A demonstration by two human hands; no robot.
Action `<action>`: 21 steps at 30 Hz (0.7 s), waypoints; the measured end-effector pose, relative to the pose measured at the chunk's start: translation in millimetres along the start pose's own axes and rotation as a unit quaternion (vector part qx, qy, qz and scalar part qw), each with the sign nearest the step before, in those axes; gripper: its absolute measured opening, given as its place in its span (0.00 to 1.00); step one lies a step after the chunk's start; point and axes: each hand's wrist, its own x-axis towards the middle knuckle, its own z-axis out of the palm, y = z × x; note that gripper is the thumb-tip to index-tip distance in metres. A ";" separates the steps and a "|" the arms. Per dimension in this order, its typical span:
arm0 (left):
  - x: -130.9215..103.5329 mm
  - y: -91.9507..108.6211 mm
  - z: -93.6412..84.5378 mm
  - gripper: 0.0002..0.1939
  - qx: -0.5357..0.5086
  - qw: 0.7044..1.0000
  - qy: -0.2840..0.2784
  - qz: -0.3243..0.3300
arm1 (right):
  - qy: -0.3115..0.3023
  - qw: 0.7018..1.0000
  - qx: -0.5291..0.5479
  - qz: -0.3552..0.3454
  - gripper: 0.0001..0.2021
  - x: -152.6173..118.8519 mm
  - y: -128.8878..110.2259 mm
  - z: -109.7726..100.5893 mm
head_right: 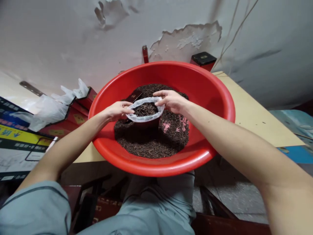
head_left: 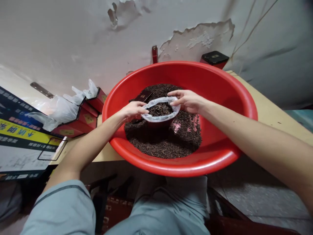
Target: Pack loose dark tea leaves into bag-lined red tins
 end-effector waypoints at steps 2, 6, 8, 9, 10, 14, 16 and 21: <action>-3.5 10.1 0.9 0.19 0.045 0.994 0.062 0.072 | 0.037 0.994 -0.032 -0.097 0.25 0.5 -3.7 -2.6; -14.3 30.3 0.3 0.18 0.111 0.962 0.148 0.201 | 0.119 0.948 -0.132 -0.263 0.16 0.1 -8.9 -9.7; -21.4 37.0 -0.5 0.18 0.136 0.949 0.175 0.224 | 0.156 0.930 -0.160 -0.292 0.15 -2.2 -11.0 -13.7; -24.9 38.8 -0.6 0.20 0.147 0.949 0.175 0.216 | 0.156 0.933 -0.171 -0.275 0.17 -3.7 -11.8 -15.3; -27.9 39.6 -0.2 0.22 0.155 0.954 0.164 0.195 | 0.135 0.945 -0.184 -0.235 0.19 -5.3 -12.3 -16.3; -31.2 35.4 3.3 0.29 0.121 0.984 0.091 0.095 | -0.024 0.976 -0.218 -0.013 0.18 -10.5 -12.5 -12.7; -28.0 33.9 1.7 0.27 0.085 0.988 0.098 0.084 | -0.019 0.981 -0.192 0.011 0.14 -13.4 -15.7 -8.2; -25.6 39.1 -24.3 0.17 0.014 0.974 0.176 0.143 | 0.062 0.991 -0.053 -0.109 0.09 -26.5 -42.1 -16.1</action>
